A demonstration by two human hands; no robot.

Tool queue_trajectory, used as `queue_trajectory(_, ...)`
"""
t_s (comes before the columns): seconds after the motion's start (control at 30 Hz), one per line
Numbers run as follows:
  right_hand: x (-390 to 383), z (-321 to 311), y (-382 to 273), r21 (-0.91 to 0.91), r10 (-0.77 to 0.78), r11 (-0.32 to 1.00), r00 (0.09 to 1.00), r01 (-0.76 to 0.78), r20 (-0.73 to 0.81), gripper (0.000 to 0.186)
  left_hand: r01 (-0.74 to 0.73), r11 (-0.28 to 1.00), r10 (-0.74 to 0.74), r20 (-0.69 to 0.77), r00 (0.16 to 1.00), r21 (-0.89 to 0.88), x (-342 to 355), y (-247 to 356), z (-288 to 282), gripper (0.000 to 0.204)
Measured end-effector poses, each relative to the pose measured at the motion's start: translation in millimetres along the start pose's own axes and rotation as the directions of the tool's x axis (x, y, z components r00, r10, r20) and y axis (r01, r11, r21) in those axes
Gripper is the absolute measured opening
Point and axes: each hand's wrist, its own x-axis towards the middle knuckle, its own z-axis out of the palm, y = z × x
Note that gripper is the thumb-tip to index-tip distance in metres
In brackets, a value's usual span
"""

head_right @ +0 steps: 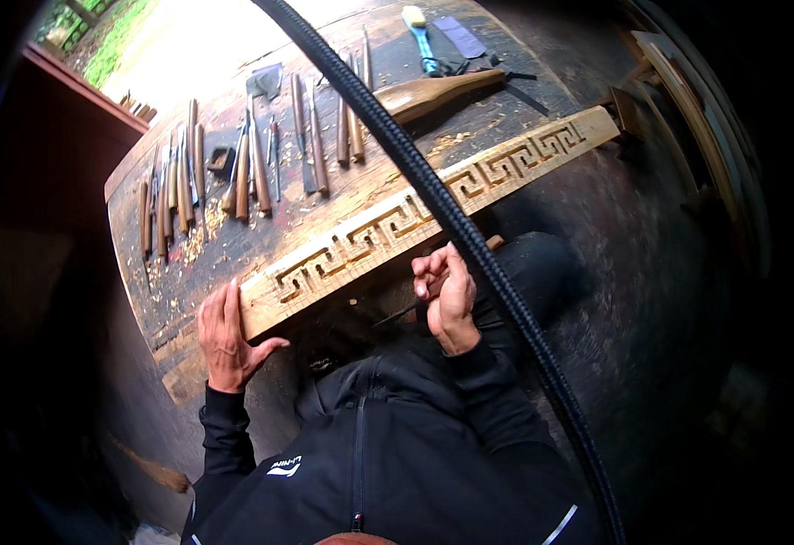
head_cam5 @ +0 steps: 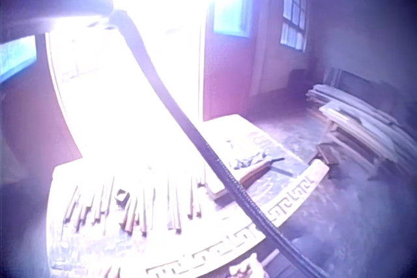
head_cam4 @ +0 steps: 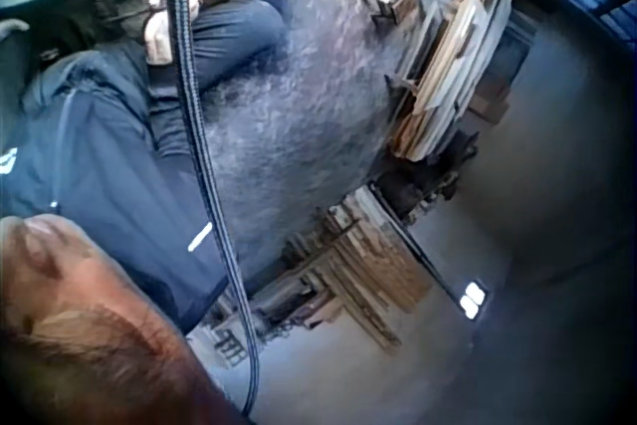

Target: The person carves a repeating geometric pattern into a wooden board using a chisel and a mallet. They hammer the chisel into the wood to create deep grooves and then clear the wood chips by hand.

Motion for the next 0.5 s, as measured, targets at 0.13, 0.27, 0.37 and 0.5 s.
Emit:
queue_trajectory(0.13, 5.5, -10.1, 6.2, -0.007, 0.072, 0.997, 0.983, -0.074, -0.171, 0.056, -0.042, 0.997, 0.043, 0.022, 0.999, -0.057, -12.8, -2.4, 6.2, 0.12)
queue_trajectory(0.27, 2.0, -7.5, 8.8, -0.017, 0.071, 0.997, 0.976, -0.076, -0.207, 0.054, -0.009, 0.998, 0.011, 0.039, 0.999, -0.055, -28.0, 7.1, 4.8, 0.108)
queue_trajectory(0.37, -0.5, -13.1, 16.6, -0.068, 0.014, 0.997, 0.972, -0.03, -0.233, 0.053, -0.001, 0.996, 0.003, 0.021, 1.0, -0.092, -31.6, 27.9, -10.4, 0.099)
queue_trajectory(0.5, 8.9, -31.0, 35.6, 0.04, 0.032, 0.999, 0.972, -0.023, -0.232, 0.051, 0.01, 0.987, -0.003, 0.041, 0.999, -0.161, -32.7, 46.2, -37.4, 0.093)
